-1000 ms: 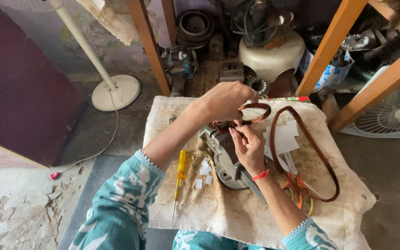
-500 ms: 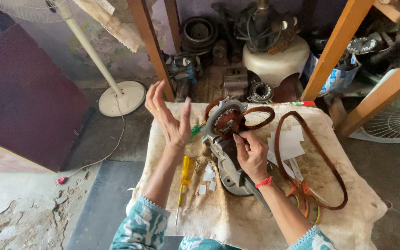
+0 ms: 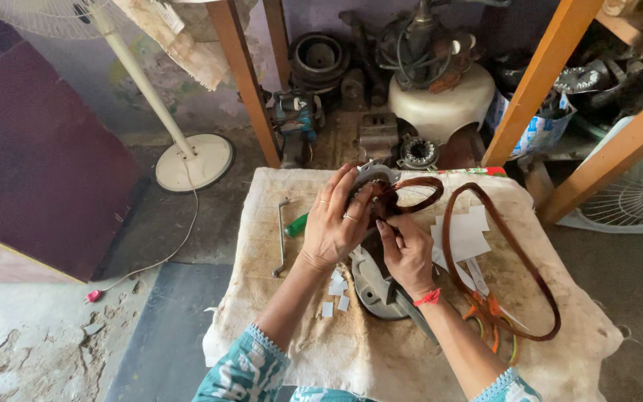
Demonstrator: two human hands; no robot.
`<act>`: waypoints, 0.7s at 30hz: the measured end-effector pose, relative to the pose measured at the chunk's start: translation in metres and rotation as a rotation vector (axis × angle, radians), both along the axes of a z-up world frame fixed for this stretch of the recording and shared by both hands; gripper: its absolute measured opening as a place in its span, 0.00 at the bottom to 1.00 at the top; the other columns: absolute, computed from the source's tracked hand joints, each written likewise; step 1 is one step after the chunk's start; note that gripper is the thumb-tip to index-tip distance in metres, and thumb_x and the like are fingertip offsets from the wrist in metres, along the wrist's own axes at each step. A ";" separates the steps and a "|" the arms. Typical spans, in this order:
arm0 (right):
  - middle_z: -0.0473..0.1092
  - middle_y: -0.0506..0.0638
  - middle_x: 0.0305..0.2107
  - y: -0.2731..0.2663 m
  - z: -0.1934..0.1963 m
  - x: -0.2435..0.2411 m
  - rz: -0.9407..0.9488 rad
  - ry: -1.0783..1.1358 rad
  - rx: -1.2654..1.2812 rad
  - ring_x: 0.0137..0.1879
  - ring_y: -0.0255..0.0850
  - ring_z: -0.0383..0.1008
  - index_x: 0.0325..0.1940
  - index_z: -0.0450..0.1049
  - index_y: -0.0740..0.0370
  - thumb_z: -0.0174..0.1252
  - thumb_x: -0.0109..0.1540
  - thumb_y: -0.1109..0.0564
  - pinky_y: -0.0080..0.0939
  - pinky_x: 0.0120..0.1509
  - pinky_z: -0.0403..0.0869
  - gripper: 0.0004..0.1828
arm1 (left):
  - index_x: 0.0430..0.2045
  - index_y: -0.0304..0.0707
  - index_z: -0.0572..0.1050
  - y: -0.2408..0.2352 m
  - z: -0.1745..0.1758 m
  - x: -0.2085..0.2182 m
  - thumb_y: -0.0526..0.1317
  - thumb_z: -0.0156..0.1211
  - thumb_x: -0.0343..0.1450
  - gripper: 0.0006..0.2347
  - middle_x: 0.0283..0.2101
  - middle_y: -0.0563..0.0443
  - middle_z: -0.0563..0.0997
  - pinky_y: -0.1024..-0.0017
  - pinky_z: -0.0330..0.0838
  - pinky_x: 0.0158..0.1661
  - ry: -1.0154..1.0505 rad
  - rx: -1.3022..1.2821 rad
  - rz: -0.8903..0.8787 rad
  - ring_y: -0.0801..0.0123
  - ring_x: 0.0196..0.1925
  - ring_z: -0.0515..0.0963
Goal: The person winds a copper wire around a motor stator held in a bench vise. They repeatedly wrap the wire by hand, adjusting the coil and the stator to fit the windings into the slots.
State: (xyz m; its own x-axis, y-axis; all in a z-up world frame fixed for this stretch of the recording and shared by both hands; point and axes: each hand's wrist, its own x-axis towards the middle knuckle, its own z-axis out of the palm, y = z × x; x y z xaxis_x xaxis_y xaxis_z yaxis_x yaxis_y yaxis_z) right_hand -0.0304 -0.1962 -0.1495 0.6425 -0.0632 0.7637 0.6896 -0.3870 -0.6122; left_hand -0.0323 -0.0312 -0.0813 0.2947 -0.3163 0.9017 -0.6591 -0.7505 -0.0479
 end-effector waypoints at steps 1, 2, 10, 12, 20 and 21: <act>0.65 0.50 0.21 0.000 -0.001 0.001 0.003 0.012 0.004 0.20 0.36 0.56 0.35 0.71 0.65 0.62 0.65 0.61 0.39 0.24 0.56 0.08 | 0.54 0.35 0.74 0.002 0.001 0.001 0.32 0.68 0.69 0.18 0.62 0.34 0.71 0.54 0.74 0.61 -0.004 0.002 -0.031 0.40 0.67 0.72; 0.65 0.51 0.21 -0.001 -0.002 0.001 0.006 0.024 0.008 0.20 0.36 0.56 0.35 0.71 0.65 0.63 0.65 0.61 0.39 0.24 0.56 0.08 | 0.51 0.35 0.76 0.002 0.002 0.001 0.32 0.69 0.69 0.16 0.61 0.35 0.72 0.56 0.76 0.59 0.028 -0.043 -0.058 0.41 0.66 0.74; 0.66 0.52 0.22 0.000 -0.003 0.003 -0.004 0.041 -0.004 0.20 0.37 0.57 0.36 0.72 0.65 0.63 0.65 0.61 0.40 0.24 0.58 0.07 | 0.39 0.37 0.82 -0.011 0.009 -0.003 0.32 0.74 0.65 0.10 0.53 0.43 0.79 0.61 0.78 0.50 0.143 -0.386 -0.162 0.51 0.53 0.80; 0.67 0.53 0.23 -0.001 -0.003 0.003 0.000 0.035 -0.012 0.21 0.40 0.59 0.36 0.73 0.66 0.63 0.65 0.62 0.41 0.25 0.59 0.06 | 0.38 0.39 0.83 -0.014 0.004 0.001 0.33 0.74 0.65 0.09 0.53 0.47 0.79 0.61 0.77 0.53 0.081 -0.404 -0.131 0.52 0.56 0.79; 0.72 0.55 0.28 -0.002 0.013 -0.002 0.035 -0.088 -0.067 0.33 0.47 0.74 0.36 0.73 0.66 0.62 0.65 0.64 0.42 0.38 0.69 0.05 | 0.51 0.36 0.80 0.046 -0.064 0.055 0.38 0.59 0.78 0.10 0.48 0.43 0.78 0.73 0.71 0.41 0.326 -1.228 -0.103 0.65 0.42 0.75; 0.73 0.55 0.28 -0.001 0.016 -0.003 0.047 -0.067 -0.061 0.32 0.47 0.74 0.36 0.73 0.66 0.62 0.65 0.64 0.42 0.37 0.69 0.05 | 0.50 0.32 0.79 0.058 -0.072 0.071 0.36 0.61 0.76 0.10 0.48 0.41 0.78 0.71 0.74 0.44 0.489 -1.277 -0.282 0.64 0.44 0.77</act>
State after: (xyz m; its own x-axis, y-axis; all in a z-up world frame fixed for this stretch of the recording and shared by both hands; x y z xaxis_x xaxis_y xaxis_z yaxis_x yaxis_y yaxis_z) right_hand -0.0338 -0.1972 -0.1337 0.5908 0.0142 0.8067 0.7467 -0.3884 -0.5400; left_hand 0.0387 0.0265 -0.1536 0.7246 0.5353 0.4340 -0.5445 0.0588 0.8367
